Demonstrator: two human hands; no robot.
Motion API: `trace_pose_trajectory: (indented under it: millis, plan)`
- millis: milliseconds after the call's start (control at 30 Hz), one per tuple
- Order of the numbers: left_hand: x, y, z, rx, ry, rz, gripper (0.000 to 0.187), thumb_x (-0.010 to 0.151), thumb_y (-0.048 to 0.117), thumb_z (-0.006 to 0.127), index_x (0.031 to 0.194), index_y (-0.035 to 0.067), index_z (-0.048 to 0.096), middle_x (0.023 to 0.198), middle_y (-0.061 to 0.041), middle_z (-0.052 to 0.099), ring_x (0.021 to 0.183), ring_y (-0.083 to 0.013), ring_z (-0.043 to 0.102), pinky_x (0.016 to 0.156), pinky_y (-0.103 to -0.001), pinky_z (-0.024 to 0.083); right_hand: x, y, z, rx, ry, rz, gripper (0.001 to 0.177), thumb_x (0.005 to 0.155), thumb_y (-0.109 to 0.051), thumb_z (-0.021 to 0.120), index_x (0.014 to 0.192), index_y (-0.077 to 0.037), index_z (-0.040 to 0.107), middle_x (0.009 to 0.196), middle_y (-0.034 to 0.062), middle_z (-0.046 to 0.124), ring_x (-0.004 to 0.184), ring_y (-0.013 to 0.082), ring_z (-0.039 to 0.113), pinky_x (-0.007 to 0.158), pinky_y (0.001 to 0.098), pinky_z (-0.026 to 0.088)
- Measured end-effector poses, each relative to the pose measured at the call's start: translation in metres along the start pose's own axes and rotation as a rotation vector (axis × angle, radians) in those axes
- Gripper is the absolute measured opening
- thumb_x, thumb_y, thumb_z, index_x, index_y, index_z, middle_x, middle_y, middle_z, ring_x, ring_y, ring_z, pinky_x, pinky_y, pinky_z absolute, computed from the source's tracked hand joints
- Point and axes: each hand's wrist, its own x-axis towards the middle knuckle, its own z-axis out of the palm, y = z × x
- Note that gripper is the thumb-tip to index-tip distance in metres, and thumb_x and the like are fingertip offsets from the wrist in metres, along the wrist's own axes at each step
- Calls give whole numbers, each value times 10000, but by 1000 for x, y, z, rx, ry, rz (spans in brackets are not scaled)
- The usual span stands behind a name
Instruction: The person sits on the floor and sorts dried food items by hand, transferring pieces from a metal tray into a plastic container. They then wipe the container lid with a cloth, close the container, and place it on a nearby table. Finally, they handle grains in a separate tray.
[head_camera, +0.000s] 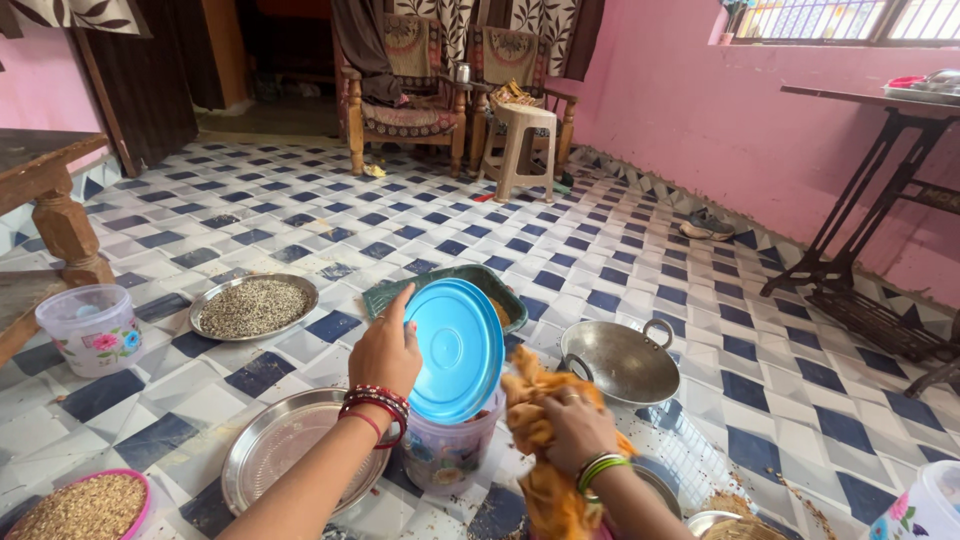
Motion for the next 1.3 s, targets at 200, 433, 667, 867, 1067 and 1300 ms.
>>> trace_pose_trajectory:
  millis: [200, 433, 667, 867, 1067, 1300]
  plan:
    - [2, 2, 7, -127, 108, 255, 572, 889, -4, 553, 1430, 179, 503, 1290, -122, 660, 1080, -332, 675, 852, -462, 556, 54, 39, 15, 478, 133, 205, 655, 849, -650, 635, 1375, -259, 622, 1354, 39, 648, 1163, 228, 701, 1064, 453, 534]
    - [-16, -9, 30, -192, -85, 428, 463, 882, -106, 519, 1244, 169, 608, 1148, -118, 708, 1091, -319, 694, 932, -423, 559, 86, 11, 2, 1412, -107, 467, 719, 870, -696, 502, 1327, -160, 650, 1118, 34, 806, 1063, 199, 740, 910, 472, 427]
    - [-19, -58, 44, -3, -207, 670, 527, 708, -145, 602, 1136, 156, 659, 1226, -155, 670, 1252, -353, 580, 1046, -509, 403, 95, -9, 42, 1516, -88, 531, 476, 819, -300, 741, 1256, -112, 758, 943, 25, 699, 879, 172, 656, 795, 423, 501]
    - [-10, -100, 69, -53, -474, 377, 645, 704, -182, 506, 1215, 165, 693, 1406, -111, 609, 1382, -313, 498, 1154, -379, 398, 105, -16, 86, 1454, -61, 513, 523, 815, -233, 759, 1329, -196, 672, 1021, 33, 704, 823, 172, 661, 715, 388, 523]
    - [5, -126, 102, -185, -374, 224, 450, 881, 47, 558, 1320, 105, 634, 1478, -133, 555, 1403, -314, 490, 1159, -384, 395, 105, -27, 83, 1065, 146, 524, 548, 782, -278, 803, 1309, -195, 679, 1044, 55, 722, 824, 223, 728, 678, 421, 633]
    - [20, -137, 144, -167, -305, 59, 595, 947, 278, 621, 1475, 65, 447, 1558, -208, 387, 1392, -358, 441, 1140, -413, 374, 113, -38, 75, 763, 217, 467, 542, 777, -438, 810, 1247, -182, 726, 1090, 95, 791, 989, 230, 762, 901, 361, 575]
